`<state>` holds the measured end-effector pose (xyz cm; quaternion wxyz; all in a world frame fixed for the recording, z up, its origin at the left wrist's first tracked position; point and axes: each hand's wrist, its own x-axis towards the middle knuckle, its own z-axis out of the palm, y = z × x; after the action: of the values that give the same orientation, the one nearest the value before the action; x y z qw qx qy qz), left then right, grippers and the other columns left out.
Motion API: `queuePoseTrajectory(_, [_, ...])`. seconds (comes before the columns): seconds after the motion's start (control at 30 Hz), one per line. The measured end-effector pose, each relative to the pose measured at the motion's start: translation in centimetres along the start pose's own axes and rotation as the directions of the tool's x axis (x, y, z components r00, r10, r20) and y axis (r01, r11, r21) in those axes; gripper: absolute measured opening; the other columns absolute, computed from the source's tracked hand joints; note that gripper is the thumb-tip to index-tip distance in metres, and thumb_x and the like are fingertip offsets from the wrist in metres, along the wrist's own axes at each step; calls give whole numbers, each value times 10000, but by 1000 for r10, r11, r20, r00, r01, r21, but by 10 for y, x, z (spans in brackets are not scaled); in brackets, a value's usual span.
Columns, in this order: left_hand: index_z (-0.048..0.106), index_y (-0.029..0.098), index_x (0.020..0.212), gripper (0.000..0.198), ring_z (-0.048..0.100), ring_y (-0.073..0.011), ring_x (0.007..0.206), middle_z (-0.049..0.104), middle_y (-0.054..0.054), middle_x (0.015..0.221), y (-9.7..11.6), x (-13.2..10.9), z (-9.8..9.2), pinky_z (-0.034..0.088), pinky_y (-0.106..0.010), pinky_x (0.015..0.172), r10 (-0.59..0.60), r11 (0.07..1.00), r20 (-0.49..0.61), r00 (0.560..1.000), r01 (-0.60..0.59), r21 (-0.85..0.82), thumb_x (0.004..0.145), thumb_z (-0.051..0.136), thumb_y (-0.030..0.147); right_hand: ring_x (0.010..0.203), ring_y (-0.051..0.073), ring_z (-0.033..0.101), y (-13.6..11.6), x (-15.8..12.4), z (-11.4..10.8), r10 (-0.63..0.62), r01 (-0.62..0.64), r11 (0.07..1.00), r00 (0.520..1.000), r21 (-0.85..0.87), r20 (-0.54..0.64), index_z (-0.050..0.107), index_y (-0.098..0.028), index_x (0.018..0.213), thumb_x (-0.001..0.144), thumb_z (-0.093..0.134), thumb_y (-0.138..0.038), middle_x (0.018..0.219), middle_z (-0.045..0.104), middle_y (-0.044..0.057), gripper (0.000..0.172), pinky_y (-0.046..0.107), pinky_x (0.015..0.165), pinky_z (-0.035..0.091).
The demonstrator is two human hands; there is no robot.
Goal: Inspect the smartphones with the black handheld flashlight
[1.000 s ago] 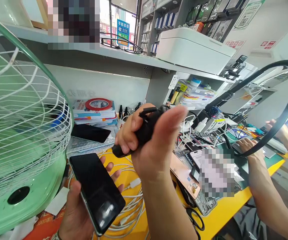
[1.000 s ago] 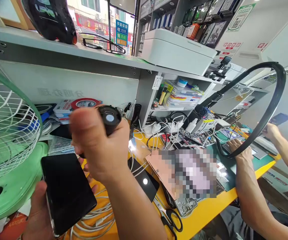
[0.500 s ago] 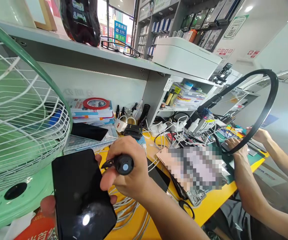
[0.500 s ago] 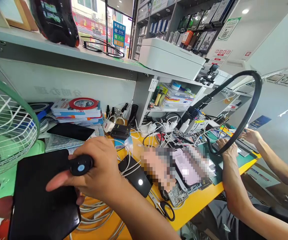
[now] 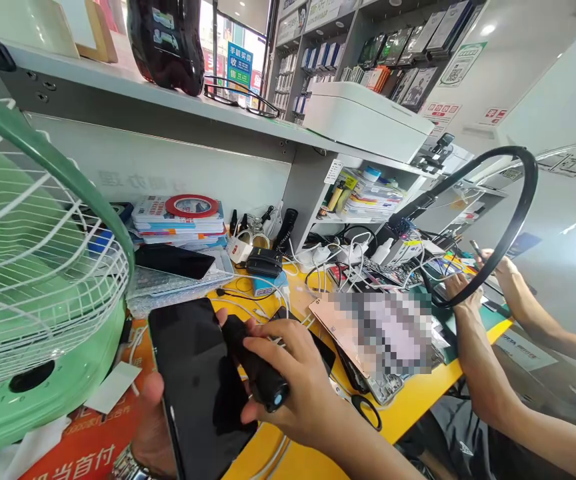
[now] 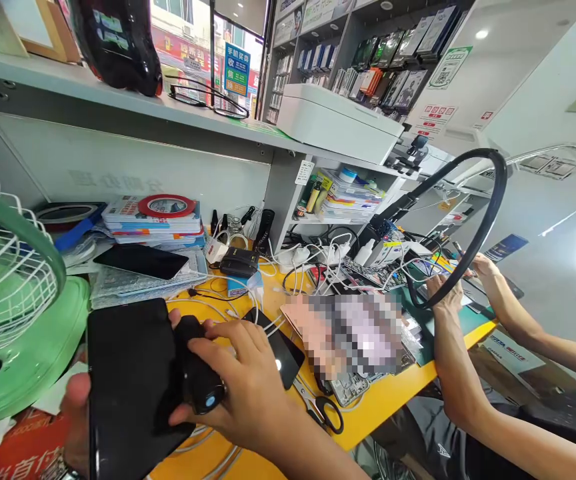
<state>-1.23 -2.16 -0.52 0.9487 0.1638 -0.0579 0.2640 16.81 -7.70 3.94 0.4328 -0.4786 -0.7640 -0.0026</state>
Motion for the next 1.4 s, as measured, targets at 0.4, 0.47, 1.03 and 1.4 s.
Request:
queuePoseTrajectory(0.4, [434,479,1438,621,441,-249,1403,588,18,1437,-2,8,-16,294,-448,1195,214,966,6,977,-211,-150,870,445,728,1097,222,506,81,-135,-137,206,-308,602,951,-737,-229,598,-119,1176,1054,475,-497,1151,538,102,415,421,1028,404])
queuePoseTrajectory(0.47, [421,478,1446,625,406,-253,1426,587,19,1438,0,8,-16,247,-467,1215,233,963,21,972,-227,-145,874,425,731,1110,229,495,90,-150,-149,241,-319,521,945,-792,-223,613,-123,1154,1055,444,-552,1159,534,103,471,433,1037,395])
queuePoseTrajectory(1.03, [175,476,1528,884,382,-267,1435,569,36,1445,7,7,-5,504,-422,1053,147,976,-249,957,-181,-120,781,557,754,1241,277,420,97,-174,-154,386,-318,383,908,-867,-163,595,-158,1250,1053,326,-637,1318,465,115,583,499,1066,374])
queuePoseTrajectory(1.4, [408,392,1477,653,473,-311,1371,488,-81,1522,14,7,-17,508,-401,1011,123,992,-29,992,-122,33,888,517,652,1241,275,423,97,-175,-159,354,-332,388,915,-860,-194,592,-154,1253,1052,336,-635,1297,481,113,580,494,1071,368])
